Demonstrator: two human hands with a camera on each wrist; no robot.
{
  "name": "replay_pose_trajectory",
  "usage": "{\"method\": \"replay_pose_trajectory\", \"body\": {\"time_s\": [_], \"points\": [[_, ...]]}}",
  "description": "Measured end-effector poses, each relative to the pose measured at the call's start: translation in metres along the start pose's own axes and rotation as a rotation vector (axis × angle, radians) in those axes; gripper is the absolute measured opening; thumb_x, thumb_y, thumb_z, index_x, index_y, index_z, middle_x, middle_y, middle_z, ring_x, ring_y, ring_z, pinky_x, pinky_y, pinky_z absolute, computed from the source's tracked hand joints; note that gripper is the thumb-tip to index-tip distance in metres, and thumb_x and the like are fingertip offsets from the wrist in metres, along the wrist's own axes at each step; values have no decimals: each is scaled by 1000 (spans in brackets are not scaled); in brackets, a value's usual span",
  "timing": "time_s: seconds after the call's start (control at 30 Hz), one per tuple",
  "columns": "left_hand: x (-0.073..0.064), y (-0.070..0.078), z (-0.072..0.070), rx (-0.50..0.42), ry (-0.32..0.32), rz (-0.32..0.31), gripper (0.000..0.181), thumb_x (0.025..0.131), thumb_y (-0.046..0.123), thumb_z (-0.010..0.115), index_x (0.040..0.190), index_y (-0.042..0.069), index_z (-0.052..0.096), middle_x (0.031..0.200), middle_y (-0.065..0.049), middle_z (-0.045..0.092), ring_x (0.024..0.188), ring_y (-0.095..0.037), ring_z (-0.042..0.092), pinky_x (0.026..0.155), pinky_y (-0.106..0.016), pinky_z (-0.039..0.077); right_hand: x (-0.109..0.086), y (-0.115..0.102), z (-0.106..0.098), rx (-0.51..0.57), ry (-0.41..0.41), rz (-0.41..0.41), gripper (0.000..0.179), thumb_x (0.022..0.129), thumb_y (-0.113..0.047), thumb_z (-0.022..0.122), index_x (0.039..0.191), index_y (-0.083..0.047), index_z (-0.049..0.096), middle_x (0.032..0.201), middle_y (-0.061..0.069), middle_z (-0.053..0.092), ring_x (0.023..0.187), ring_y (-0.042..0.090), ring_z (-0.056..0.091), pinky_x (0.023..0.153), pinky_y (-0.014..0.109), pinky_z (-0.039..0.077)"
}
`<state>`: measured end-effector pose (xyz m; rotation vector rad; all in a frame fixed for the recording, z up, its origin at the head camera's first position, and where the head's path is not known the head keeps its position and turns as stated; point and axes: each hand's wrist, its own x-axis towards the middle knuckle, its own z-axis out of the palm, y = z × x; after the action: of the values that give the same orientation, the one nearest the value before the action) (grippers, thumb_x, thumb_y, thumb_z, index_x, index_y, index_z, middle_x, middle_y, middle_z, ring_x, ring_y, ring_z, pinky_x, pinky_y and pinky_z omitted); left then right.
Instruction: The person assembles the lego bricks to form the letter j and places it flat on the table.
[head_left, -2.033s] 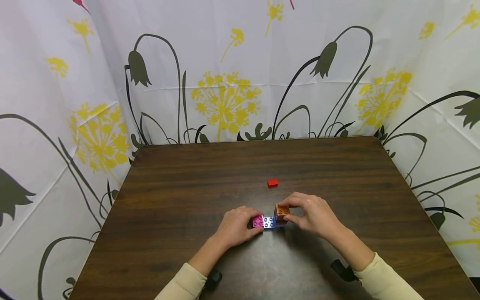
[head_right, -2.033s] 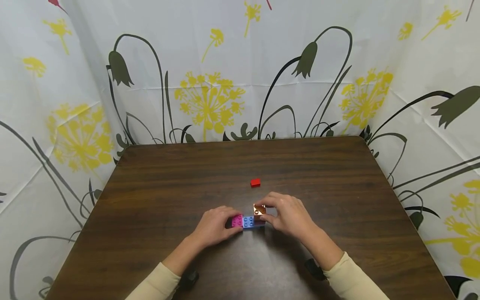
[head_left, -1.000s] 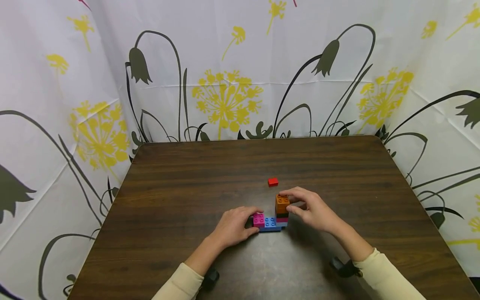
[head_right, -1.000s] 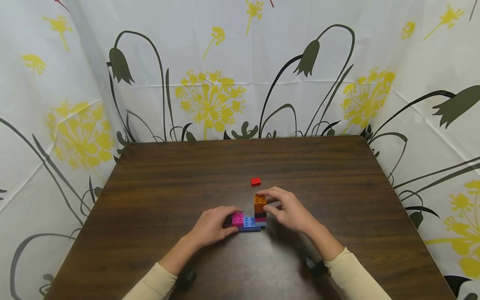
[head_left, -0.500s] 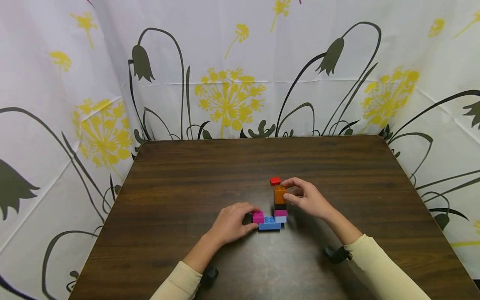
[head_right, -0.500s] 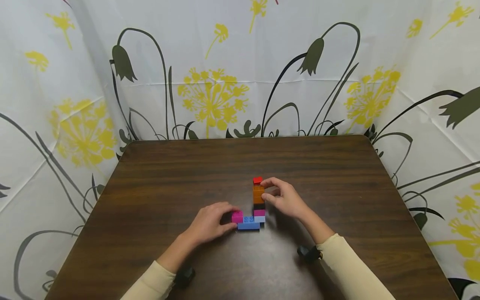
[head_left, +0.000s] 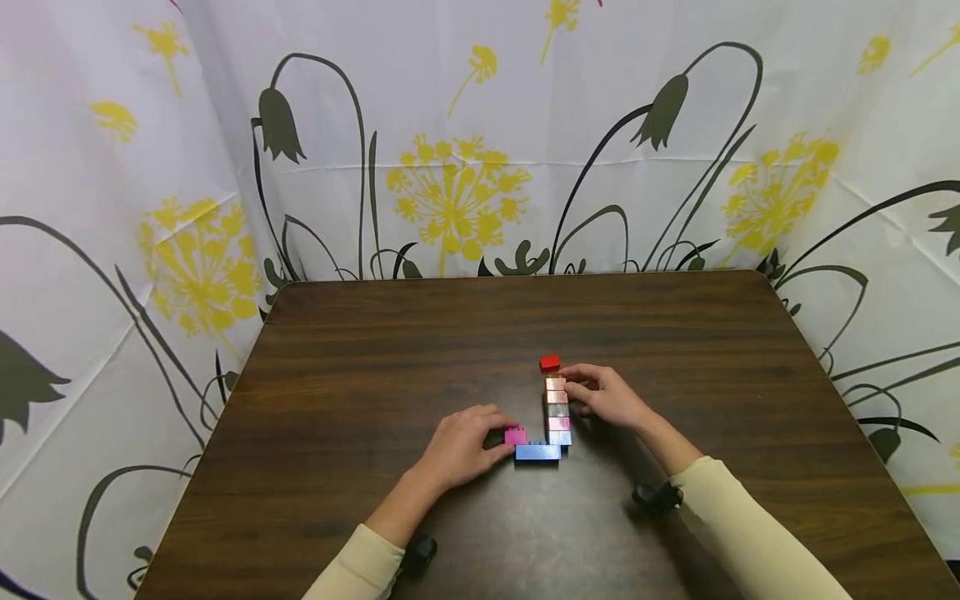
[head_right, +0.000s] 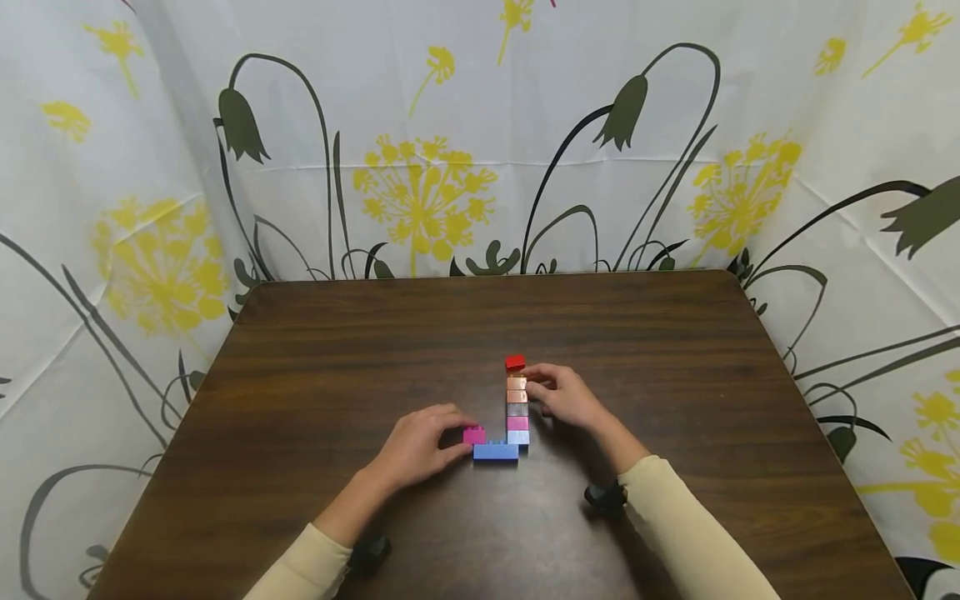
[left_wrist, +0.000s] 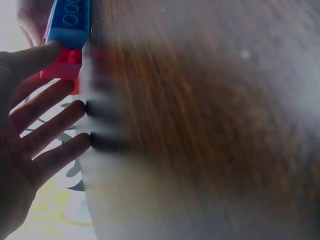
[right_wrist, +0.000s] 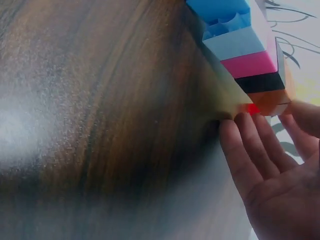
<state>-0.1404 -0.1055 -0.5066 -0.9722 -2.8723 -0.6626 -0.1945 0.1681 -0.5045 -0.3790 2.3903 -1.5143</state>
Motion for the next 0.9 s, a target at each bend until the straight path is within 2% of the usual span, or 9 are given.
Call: {"method": "replay_pose_trajectory", "body": {"time_s": [0.13, 0.27, 0.67, 0.7, 0.8, 0.9], "points": [[0, 1, 0, 5, -18, -11, 28, 88, 38, 74, 112, 23, 74, 101, 9, 68, 94, -9, 62, 79, -36, 53, 1, 1, 3, -32, -18, 14, 30, 100, -7, 54, 127, 3, 60, 109, 18, 64, 80, 29, 60, 62, 39, 54], [0, 2, 0, 7, -48, -24, 29, 88, 39, 73, 113, 23, 74, 103, 8, 70, 95, -10, 62, 80, -36, 52, 0, 0, 5, -71, -23, 45, 31, 99, -3, 49, 129, 3, 59, 118, 21, 60, 86, 29, 58, 63, 37, 53], [0, 1, 1, 14, -70, -35, 30, 88, 38, 73, 113, 22, 74, 105, 7, 70, 97, -11, 62, 82, -37, 52, 2, 2, 9, -149, -1, 78, 34, 97, 0, 48, 130, 1, 59, 123, 19, 56, 87, 26, 56, 62, 33, 52], [0, 1, 1, 13, -73, -38, 30, 88, 38, 73, 114, 22, 74, 106, 7, 70, 97, -11, 62, 82, -37, 52, 2, 2, 8, -156, 6, 64, 35, 97, 1, 48, 130, 2, 59, 123, 20, 57, 87, 26, 56, 61, 34, 53], [0, 1, 1, 13, -82, -46, 32, 88, 38, 73, 115, 22, 73, 107, 7, 70, 98, -11, 62, 83, -37, 52, 6, 2, 8, -241, 50, -18, 36, 95, 4, 49, 130, 3, 58, 120, 19, 59, 91, 26, 56, 71, 38, 52], [0, 0, 1, 13, -85, -45, 33, 88, 39, 73, 116, 22, 73, 108, 7, 70, 98, -11, 62, 83, -37, 52, 10, 4, 7, -390, 92, -88, 43, 93, 5, 49, 136, 0, 55, 120, 17, 58, 92, 26, 55, 72, 39, 48]]}}
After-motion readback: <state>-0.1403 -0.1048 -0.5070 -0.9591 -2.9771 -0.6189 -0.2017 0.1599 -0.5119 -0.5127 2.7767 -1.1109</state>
